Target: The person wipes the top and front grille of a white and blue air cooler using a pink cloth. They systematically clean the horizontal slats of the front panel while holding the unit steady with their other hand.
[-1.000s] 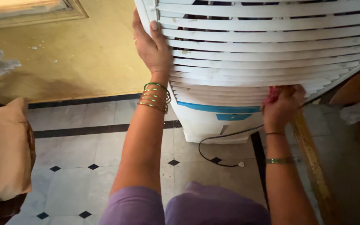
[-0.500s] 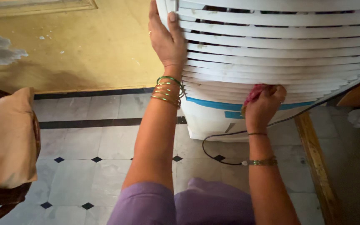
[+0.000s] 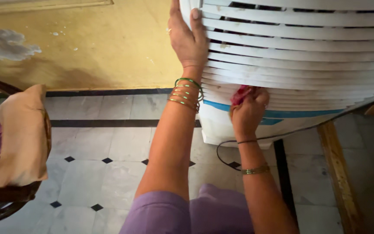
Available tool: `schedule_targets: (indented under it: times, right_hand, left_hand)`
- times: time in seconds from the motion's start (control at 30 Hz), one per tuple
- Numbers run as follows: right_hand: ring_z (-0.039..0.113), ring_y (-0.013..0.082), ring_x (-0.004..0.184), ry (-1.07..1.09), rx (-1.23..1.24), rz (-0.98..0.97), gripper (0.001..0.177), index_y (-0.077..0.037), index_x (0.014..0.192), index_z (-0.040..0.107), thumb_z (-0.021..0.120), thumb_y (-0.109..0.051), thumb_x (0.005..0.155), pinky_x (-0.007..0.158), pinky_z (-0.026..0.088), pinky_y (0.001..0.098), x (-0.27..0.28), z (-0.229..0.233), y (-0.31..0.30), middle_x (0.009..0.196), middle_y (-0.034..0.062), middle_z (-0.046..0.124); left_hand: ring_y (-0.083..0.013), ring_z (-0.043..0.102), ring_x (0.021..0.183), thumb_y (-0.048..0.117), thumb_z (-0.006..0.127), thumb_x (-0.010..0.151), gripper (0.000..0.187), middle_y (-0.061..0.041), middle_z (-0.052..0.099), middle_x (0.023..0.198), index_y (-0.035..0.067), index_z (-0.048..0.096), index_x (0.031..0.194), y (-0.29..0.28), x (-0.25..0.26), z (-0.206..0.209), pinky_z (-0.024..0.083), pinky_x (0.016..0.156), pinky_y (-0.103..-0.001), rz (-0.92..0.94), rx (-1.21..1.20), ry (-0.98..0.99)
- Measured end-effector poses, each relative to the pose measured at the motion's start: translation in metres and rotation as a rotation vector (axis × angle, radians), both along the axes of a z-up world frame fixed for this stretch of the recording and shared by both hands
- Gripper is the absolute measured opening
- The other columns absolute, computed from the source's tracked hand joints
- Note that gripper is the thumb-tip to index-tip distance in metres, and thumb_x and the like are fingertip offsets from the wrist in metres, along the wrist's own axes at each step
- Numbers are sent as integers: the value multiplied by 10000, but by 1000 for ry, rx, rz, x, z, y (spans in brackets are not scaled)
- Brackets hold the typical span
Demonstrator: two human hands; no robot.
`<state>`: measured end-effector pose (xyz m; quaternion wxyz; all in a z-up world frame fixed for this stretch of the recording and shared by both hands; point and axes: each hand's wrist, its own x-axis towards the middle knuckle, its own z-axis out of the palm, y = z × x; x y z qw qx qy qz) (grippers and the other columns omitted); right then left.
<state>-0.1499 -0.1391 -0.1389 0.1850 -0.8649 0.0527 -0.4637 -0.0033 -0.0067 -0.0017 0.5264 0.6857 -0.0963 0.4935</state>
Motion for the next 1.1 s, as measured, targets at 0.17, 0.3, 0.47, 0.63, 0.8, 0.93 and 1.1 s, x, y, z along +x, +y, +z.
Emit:
schedule_targets:
  times: [0.17, 0.3, 0.47, 0.63, 0.8, 0.93, 1.1]
  right_hand:
    - [563, 403, 1133, 53, 188, 53, 199, 99, 1188, 616, 591, 13, 1011, 996, 490, 495, 3, -6, -2, 1266, 268, 544]
    - [621, 369, 970, 74, 385, 70, 188, 74, 1124, 595, 553, -76, 1019, 829, 539, 430, 2, 13, 13, 1157, 267, 596]
    - [685, 266, 877, 22, 66, 40, 94, 26, 1011, 636, 581, -42, 1045, 701, 578, 358, 15, 20, 45, 1133, 175, 568]
    - [642, 333, 797, -24, 478, 198, 156, 14, 977, 629, 587, -135, 957, 655, 550, 399, 35, 18, 83, 1011, 231, 586]
    - [641, 346, 906, 175, 117, 119, 168, -7, 1089, 682, 584, -135, 1038, 767, 561, 453, 27, 15, 63, 1128, 202, 572]
    - [638, 372, 894, 287, -30, 124, 345, 4, 1119, 710, 666, -231, 871, 698, 562, 445, 13, 20, 32, 1109, 224, 600]
    - [624, 336, 1029, 131, -33, 27, 191, -24, 1125, 693, 700, -194, 1037, 870, 570, 452, 1, 23, 0, 1149, 175, 629]
  left_hand:
    - [-393, 620, 1234, 398, 500, 1103, 515, -200, 651, 1327, 38, 473, 1470, -2, 2, -2, 489, 1093, -435, 7, -1, -11]
    - [-373, 623, 1168, 406, 489, 1107, 503, -194, 657, 1305, 48, 481, 1462, -2, 3, -1, 490, 1058, -420, 20, 9, -6]
    - [-378, 621, 1165, 419, 481, 1106, 513, -196, 654, 1289, 48, 479, 1461, -2, 1, -2, 496, 1078, -438, 11, 5, 0]
    - [-381, 638, 1160, 433, 485, 1098, 514, -199, 675, 1268, 59, 493, 1450, -3, 2, -2, 502, 1066, -441, -14, -23, 21]
    - [-382, 639, 1171, 438, 486, 1105, 538, -216, 663, 1258, 53, 472, 1481, 3, 2, 1, 497, 1054, -426, -34, -22, 6]
    - [-393, 632, 1225, 436, 463, 1114, 570, -217, 646, 1330, 42, 435, 1525, 4, 0, 2, 492, 1092, -442, -69, -8, -26]
    - [-363, 658, 1173, 432, 474, 1110, 572, -209, 651, 1344, 39, 447, 1525, 6, 1, 4, 520, 1069, -425, -70, -25, -18]
